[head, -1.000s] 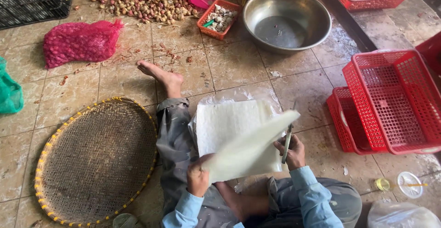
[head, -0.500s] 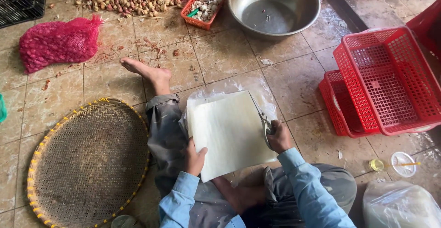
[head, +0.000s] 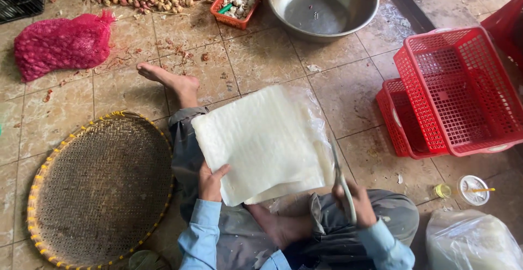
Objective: Cutting thin white sheets into smaller rectangular pieces using scissors
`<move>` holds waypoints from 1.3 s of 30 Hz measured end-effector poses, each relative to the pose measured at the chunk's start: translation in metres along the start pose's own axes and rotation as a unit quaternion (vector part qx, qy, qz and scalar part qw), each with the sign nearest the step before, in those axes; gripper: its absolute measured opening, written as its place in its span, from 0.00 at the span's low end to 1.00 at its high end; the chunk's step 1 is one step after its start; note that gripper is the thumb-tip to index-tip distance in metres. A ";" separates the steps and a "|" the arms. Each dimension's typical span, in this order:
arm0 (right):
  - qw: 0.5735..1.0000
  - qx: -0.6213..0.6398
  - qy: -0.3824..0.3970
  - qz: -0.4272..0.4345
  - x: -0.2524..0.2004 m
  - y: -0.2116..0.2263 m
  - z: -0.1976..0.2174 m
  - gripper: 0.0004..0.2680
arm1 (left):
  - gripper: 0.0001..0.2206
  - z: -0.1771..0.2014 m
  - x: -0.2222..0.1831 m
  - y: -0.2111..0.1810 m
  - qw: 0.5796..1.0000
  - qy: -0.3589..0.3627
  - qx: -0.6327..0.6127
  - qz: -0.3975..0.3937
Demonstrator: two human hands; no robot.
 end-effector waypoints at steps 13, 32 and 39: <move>0.970 -0.030 0.230 -0.076 -0.065 -0.038 -0.111 0.37 | 0.25 -0.004 0.007 -0.010 0.998 -0.005 -0.054 -0.007; 0.967 -0.089 0.212 -0.107 -0.054 -0.042 -0.130 0.32 | 0.23 -0.011 -0.023 -0.005 1.000 -0.011 -0.016 -0.024; 0.971 -0.091 0.165 -0.148 -0.056 -0.047 -0.130 0.20 | 0.23 -0.017 -0.027 -0.015 0.999 -0.004 0.034 -0.021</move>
Point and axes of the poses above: each hand's wrist, its own x-axis towards the middle knuckle, its own z-axis out of the back of the hand, y = z × x, the point moved 6 cm from there along x, towards the middle knuckle, and after that the axes turned 6 degrees about x, right-handed, at the moved point
